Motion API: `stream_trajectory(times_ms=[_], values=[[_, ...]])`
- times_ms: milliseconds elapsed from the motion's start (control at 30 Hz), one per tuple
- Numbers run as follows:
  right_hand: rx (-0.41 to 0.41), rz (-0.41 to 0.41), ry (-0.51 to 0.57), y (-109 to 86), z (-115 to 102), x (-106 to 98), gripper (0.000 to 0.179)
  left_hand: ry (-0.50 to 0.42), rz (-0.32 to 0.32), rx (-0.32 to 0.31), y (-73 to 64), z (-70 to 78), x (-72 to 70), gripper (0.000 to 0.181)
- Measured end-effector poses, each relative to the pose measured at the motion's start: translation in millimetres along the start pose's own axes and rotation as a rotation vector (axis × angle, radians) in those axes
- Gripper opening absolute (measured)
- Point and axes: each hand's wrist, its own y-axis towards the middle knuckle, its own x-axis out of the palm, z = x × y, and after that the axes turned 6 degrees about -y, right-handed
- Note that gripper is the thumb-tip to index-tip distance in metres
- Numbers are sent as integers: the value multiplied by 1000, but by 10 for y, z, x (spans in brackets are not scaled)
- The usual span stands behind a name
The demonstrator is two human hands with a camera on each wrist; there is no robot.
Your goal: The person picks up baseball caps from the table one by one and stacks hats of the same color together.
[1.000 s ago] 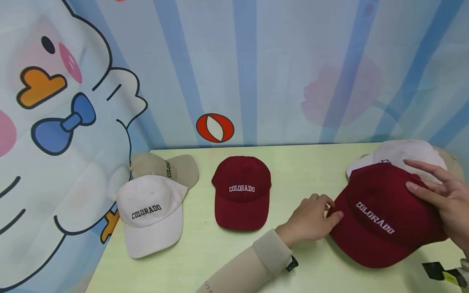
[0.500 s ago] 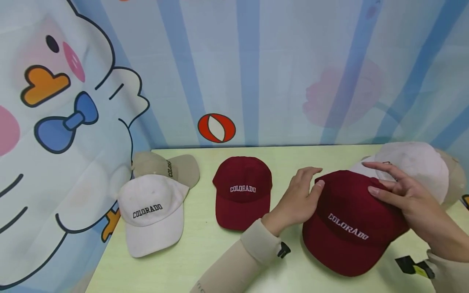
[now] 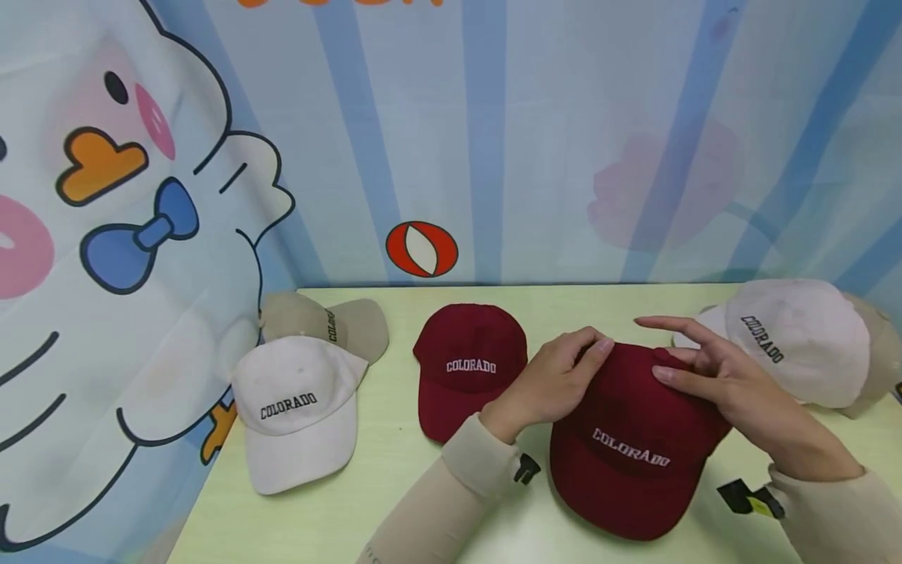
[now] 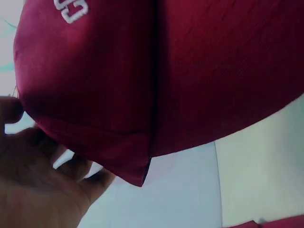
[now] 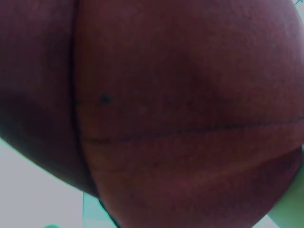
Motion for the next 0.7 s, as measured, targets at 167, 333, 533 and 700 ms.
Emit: stream_trajectory(times_ms=[167,333,533,700], values=[[-32,-2,42,134,1,63,62,0,-25,6,-58,-33,-135,33],[-44,-7,67,254,1,141,59,43,-4,5,-100,-82,-252,35],[-29,1,57,408,-7,260,56,59,57,-35,-159,-139,-368,36],[18,57,-11,525,-12,341,56,43,100,-66,-233,-186,-469,35]])
